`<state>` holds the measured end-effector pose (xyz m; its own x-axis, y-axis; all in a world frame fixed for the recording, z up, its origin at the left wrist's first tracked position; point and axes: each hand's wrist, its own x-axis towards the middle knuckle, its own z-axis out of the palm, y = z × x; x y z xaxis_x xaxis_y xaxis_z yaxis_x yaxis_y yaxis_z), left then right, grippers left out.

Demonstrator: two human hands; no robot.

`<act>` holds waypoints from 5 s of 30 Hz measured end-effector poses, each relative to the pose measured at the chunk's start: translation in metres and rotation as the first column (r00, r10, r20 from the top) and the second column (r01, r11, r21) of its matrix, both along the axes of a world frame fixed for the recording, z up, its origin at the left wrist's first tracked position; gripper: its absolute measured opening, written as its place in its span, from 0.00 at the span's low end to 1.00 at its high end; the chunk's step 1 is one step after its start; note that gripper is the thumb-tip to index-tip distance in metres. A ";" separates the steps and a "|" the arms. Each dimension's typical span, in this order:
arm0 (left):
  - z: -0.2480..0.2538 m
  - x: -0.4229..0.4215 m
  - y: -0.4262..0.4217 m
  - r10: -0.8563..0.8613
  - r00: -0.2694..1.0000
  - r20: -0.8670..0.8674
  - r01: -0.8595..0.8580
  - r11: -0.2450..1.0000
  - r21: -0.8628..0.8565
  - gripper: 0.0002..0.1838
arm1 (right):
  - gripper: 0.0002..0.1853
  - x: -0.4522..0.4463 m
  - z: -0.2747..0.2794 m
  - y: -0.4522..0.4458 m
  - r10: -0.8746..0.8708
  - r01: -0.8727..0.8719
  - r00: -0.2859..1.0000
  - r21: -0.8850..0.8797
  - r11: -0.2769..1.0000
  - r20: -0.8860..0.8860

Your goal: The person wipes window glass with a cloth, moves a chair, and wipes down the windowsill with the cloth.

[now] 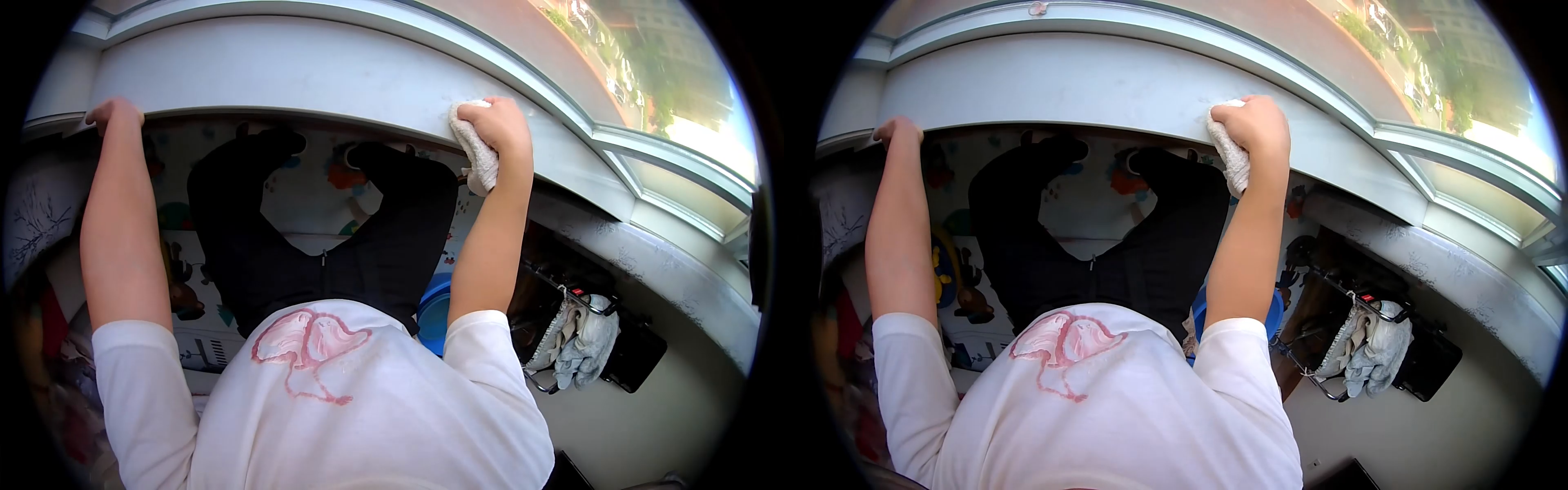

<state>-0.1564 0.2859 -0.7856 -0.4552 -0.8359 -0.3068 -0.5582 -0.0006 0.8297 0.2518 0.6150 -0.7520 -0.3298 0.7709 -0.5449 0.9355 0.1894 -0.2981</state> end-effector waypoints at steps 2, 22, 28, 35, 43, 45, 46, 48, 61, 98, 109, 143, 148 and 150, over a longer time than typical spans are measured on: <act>0.004 0.005 0.004 -0.002 1.000 0.003 0.002 1.000 -0.005 0.34 | 0.28 -0.019 -0.006 -0.004 0.018 -0.018 0.999 0.033 0.999 -0.029; -0.004 -0.009 0.000 -0.040 0.998 -0.048 0.041 0.999 0.034 0.33 | 0.16 -0.014 -0.038 -0.057 0.189 0.077 0.905 0.583 0.809 -0.382; -0.004 0.000 -0.005 -0.009 1.000 -0.011 0.010 0.998 0.066 0.33 | 0.19 0.046 -0.055 0.002 -0.224 0.322 0.947 0.705 0.631 -0.232; -0.013 -0.012 -0.008 -0.018 1.000 -0.024 0.019 0.998 0.058 0.33 | 0.16 -0.049 -0.051 -0.056 0.006 0.255 0.932 0.668 0.699 -0.362; -0.015 -0.016 -0.010 -0.058 0.997 -0.047 0.061 0.997 0.052 0.33 | 0.15 -0.147 -0.043 -0.146 0.453 0.010 0.729 0.670 0.742 -0.513; -0.020 -0.023 -0.016 -0.088 0.996 -0.017 0.088 0.996 -0.011 0.33 | 0.16 -0.142 -0.046 -0.141 0.485 -0.015 0.657 0.634 0.774 -0.577; -0.021 -0.025 -0.017 -0.093 0.996 -0.004 0.093 0.995 -0.043 0.33 | 0.16 -0.134 -0.047 -0.137 0.489 -0.027 0.644 0.621 0.783 -0.588; -0.024 -0.027 -0.018 -0.063 0.998 -0.022 0.063 0.998 -0.013 0.33 | 0.16 -0.109 -0.046 -0.128 0.495 -0.053 0.624 0.599 0.799 -0.605; -0.029 -0.025 -0.020 -0.060 0.997 0.044 0.062 0.997 -0.038 0.34 | 0.24 0.086 -0.083 0.053 -0.346 0.592 0.805 0.630 0.502 -0.481; -0.012 -0.017 -0.006 -0.029 0.997 0.077 0.029 1.000 -0.004 0.34 | 0.25 0.097 -0.075 0.077 -0.353 0.453 0.886 0.724 0.520 -0.300; -0.012 -0.015 -0.006 -0.021 0.998 0.062 0.021 1.000 -0.008 0.34 | 0.20 -0.037 -0.054 -0.030 -0.009 0.324 0.889 0.615 0.719 -0.459; -0.049 -0.071 -0.057 -0.119 0.991 0.067 0.122 0.992 -0.037 0.30 | 0.26 0.204 -0.099 0.169 -0.311 0.376 0.920 0.758 0.533 -0.238; -0.034 -0.031 -0.009 -0.076 0.997 0.012 0.077 0.977 -0.198 0.31 | 0.19 0.138 -0.092 0.116 -0.161 0.344 0.938 0.776 0.529 -0.306; -0.033 -0.030 -0.012 -0.080 0.997 0.017 0.082 0.981 -0.174 0.31 | 0.18 0.104 -0.081 0.084 -0.093 0.319 0.941 0.757 0.570 -0.327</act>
